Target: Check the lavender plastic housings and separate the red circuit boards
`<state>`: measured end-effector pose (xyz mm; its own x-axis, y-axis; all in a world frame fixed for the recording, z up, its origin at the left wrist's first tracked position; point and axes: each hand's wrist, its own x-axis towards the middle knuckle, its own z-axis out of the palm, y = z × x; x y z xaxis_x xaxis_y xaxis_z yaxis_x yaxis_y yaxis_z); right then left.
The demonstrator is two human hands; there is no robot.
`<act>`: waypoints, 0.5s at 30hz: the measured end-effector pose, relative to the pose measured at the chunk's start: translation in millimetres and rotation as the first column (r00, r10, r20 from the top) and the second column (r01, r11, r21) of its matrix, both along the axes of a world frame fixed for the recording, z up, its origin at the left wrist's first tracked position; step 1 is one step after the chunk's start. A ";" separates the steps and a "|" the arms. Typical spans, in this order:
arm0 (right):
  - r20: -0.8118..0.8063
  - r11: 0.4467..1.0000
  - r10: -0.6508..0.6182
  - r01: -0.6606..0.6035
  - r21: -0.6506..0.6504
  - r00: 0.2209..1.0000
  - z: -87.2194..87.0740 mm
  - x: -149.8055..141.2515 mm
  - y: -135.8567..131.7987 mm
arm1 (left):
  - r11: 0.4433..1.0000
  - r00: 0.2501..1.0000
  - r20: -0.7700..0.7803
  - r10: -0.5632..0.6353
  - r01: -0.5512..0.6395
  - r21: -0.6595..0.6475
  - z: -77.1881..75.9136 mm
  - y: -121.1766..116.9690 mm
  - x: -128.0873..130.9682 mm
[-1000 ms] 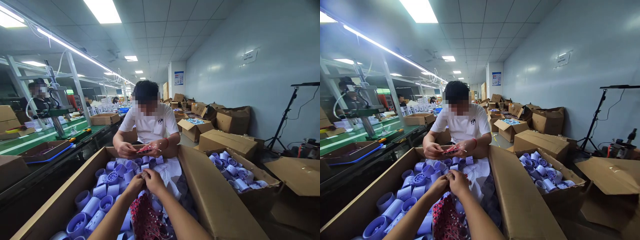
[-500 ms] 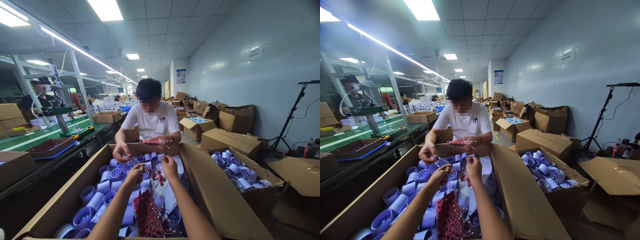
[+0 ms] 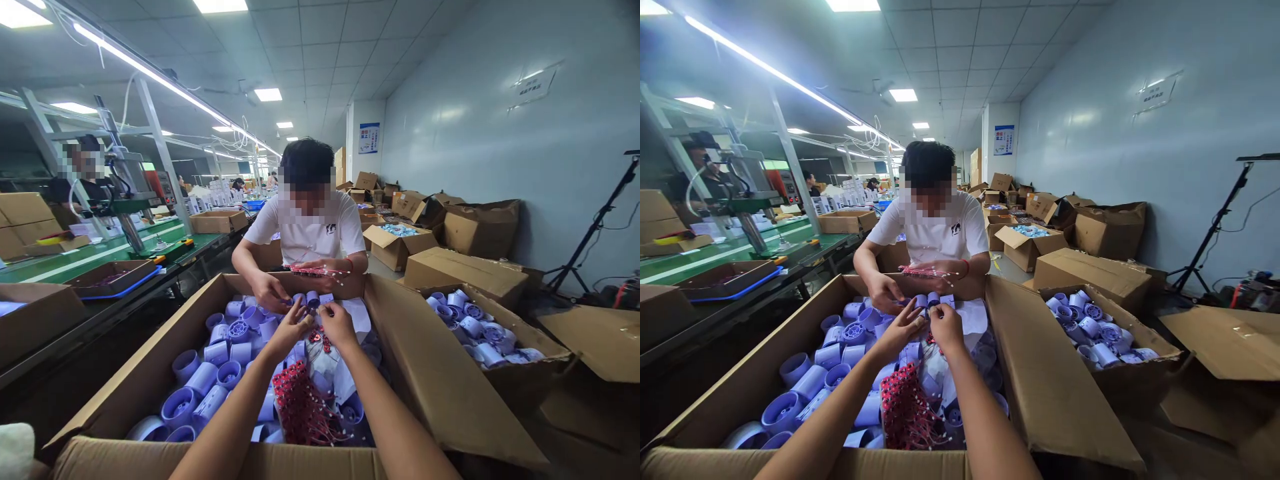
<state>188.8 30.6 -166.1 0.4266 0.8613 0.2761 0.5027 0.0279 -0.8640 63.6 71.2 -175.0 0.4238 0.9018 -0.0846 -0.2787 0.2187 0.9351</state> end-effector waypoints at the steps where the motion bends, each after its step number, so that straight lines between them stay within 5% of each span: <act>1: 0.015 1.000 0.024 -0.023 -0.017 1.000 -1.5 0.0 0.4 | 1.000 1.000 -0.007 -0.020 0.020 0.008 2.0 -2.6 -0.4; 10: 0.127 0.893 0.389 -0.340 -0.293 0.912 -39.2 -20.2 -6.7 | 0.991 0.991 -0.100 0.087 -0.076 0.110 13.5 -5.0 -4.9; 15: 0.112 0.811 0.510 -0.433 -0.394 0.853 -40.8 -27.4 -11.4 | 0.979 0.965 -0.187 0.181 -0.158 0.130 17.9 -4.2 -6.6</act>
